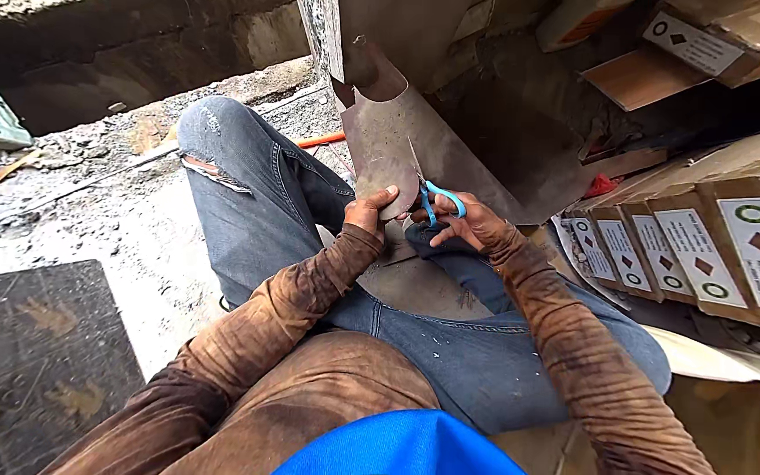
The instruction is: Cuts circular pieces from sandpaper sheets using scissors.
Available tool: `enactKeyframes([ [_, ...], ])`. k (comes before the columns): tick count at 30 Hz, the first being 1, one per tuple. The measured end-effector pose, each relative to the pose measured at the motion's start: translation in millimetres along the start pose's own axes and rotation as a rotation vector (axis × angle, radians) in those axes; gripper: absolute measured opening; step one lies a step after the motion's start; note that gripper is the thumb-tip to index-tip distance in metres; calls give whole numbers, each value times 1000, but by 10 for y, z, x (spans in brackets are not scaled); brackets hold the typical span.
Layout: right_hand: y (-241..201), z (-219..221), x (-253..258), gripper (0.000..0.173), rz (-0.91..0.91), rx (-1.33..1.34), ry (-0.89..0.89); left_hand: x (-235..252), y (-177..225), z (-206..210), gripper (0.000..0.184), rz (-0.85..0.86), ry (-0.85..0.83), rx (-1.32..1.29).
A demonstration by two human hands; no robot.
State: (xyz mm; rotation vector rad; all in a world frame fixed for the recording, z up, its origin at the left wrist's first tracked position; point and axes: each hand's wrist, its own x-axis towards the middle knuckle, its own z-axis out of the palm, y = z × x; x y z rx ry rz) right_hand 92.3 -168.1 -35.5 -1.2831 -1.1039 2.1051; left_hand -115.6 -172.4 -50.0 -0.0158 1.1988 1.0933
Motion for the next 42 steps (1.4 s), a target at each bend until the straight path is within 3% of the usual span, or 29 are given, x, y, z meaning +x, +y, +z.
enactKeyframes([
  [4,150,36,105,48,-123,43,30,59,-20,-22,25,6,-3,-69],
  [12,219,-28,127,36,-193,5,43,80,-4,-59,25,21,17,-49],
  [17,89,65,32,30,-148,-92,74,41,-21,-97,24,17,3,-17],
  [21,133,-156,51,38,-136,-160,-61,1,-55,-126,26,10,-36,7],
  [25,115,-111,71,43,-149,-168,20,-5,-44,-138,26,-4,-27,-17],
  [30,182,-137,115,29,-231,-191,19,-11,-24,-132,24,-17,-9,-22],
  [35,75,-102,11,22,-182,-181,7,8,-44,-108,20,-37,1,-65],
  [42,-69,-38,54,40,-213,-227,-14,12,-128,-134,28,32,-52,-98],
])
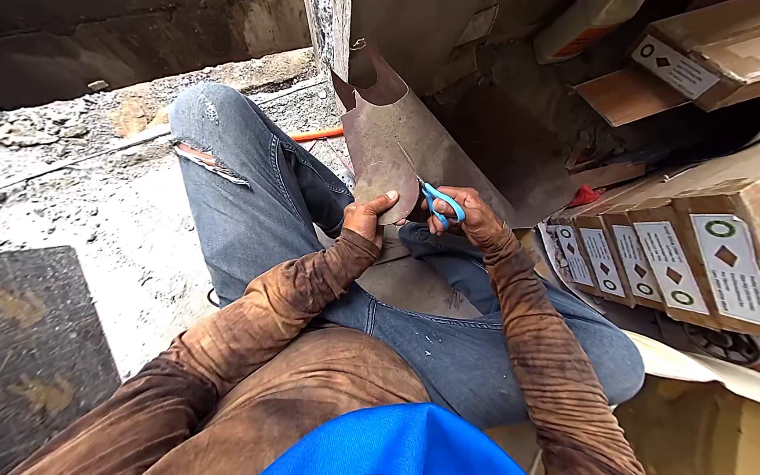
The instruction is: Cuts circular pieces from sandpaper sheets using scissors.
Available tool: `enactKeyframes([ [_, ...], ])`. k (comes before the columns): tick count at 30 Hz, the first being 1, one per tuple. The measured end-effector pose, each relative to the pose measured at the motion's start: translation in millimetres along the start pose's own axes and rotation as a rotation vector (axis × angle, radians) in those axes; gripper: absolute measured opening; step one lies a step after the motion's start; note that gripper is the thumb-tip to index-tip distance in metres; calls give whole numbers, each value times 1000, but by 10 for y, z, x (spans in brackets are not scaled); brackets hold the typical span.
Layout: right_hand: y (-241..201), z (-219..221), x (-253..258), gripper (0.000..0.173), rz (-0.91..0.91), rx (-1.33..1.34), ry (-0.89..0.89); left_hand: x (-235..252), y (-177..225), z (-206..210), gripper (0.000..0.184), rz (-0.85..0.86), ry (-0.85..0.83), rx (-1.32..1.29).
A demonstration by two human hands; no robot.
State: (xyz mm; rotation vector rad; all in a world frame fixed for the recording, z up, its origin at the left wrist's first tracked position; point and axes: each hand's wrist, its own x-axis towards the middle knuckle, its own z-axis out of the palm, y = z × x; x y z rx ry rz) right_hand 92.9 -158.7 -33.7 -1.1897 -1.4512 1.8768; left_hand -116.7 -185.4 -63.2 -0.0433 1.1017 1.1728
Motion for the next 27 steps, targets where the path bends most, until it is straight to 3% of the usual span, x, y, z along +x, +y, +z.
enactKeyframes([
  [11,128,10,-29,34,-232,38,76,-144,207,138,30,136,-67,151],
  [17,-102,149,-331,42,-493,157,168,-541,368,386,32,407,-320,370],
  [22,-294,231,-575,42,-765,258,322,-997,653,698,23,626,-655,570],
  [27,-813,213,-777,48,-989,229,529,-1263,1048,1429,13,834,-965,744],
])
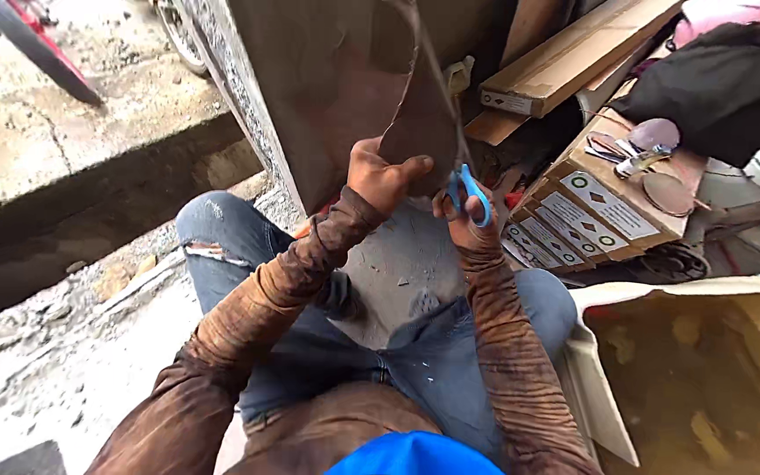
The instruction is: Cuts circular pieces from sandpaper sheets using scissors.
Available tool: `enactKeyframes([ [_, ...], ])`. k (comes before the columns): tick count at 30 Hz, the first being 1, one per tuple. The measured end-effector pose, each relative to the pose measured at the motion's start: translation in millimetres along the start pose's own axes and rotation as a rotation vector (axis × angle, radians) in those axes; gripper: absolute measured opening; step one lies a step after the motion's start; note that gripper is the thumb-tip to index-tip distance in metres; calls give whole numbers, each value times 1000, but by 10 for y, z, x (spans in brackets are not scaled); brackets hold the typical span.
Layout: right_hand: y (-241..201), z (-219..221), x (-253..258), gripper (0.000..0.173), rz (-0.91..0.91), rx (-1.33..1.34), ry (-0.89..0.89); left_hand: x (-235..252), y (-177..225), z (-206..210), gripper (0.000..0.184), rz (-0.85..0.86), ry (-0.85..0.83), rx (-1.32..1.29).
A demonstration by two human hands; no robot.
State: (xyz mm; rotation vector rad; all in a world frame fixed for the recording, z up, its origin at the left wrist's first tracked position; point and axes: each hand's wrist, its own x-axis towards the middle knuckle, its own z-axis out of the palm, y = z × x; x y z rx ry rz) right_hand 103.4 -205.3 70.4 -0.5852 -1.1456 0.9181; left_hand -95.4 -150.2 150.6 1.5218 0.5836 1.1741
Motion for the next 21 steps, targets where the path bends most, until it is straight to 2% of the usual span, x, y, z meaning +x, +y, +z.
enactKeyframes([
  [3,-158,21,57,53,-180,-23,137,560,356,274,12,174,-193,118],
  [5,-305,-7,23,48,-265,-6,209,801,548,544,12,258,-323,217],
  [8,-470,-22,147,44,-413,-8,275,1071,818,784,14,283,-476,282],
  [10,-356,189,276,44,-458,-13,324,1222,917,641,13,301,-537,303],
  [12,-128,597,352,45,-420,-136,401,1323,896,271,14,335,-558,250],
  [14,169,1079,542,36,-352,-193,428,1359,871,-285,20,253,-483,234],
  [17,766,1657,1047,25,-166,91,334,1421,697,-1270,32,14,-197,233],
  [19,1140,1877,1223,26,-39,202,252,1371,542,-1767,37,-126,13,207],
  [21,1387,1934,1165,30,61,177,140,1202,451,-2031,34,-257,181,235],
])
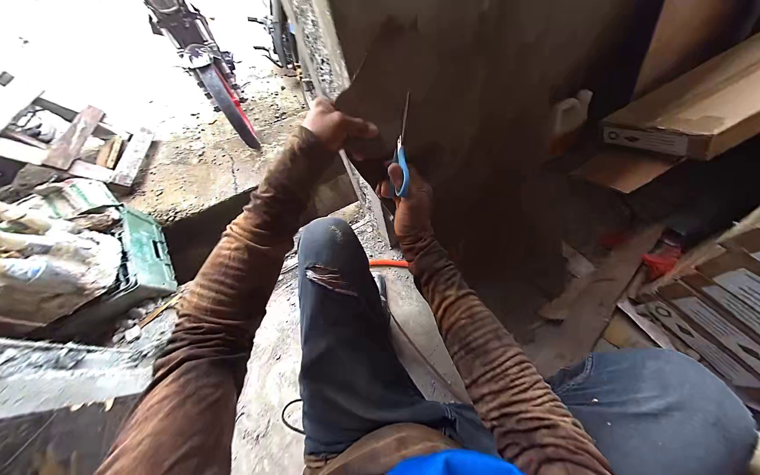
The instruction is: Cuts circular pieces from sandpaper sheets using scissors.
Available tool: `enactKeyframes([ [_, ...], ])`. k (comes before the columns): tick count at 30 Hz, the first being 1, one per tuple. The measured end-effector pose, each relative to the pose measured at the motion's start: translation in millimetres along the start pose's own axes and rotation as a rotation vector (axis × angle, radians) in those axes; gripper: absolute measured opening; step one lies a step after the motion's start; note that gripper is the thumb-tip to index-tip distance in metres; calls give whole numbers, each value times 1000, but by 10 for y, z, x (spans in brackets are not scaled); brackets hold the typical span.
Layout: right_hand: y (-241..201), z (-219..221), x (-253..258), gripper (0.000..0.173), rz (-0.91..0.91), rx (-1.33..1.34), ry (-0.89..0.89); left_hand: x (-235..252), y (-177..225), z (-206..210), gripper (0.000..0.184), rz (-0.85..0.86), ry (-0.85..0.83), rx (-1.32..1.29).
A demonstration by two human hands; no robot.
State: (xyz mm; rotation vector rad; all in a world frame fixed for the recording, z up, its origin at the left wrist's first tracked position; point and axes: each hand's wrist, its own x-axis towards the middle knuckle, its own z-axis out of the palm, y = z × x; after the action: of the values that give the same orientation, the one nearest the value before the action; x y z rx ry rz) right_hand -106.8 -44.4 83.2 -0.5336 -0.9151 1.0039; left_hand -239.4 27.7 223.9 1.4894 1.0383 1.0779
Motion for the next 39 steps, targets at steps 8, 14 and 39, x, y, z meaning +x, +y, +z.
enactKeyframes([
  [8,415,-474,-586,46,286,165,-112,-489,-700,159,25,-218,170,-77],
  [14,535,-578,-1081,45,479,276,-276,-1158,-1071,-50,24,-307,297,-92],
  [39,935,-372,-1111,59,466,119,-271,-1267,-1452,-525,23,-408,239,-283],
])
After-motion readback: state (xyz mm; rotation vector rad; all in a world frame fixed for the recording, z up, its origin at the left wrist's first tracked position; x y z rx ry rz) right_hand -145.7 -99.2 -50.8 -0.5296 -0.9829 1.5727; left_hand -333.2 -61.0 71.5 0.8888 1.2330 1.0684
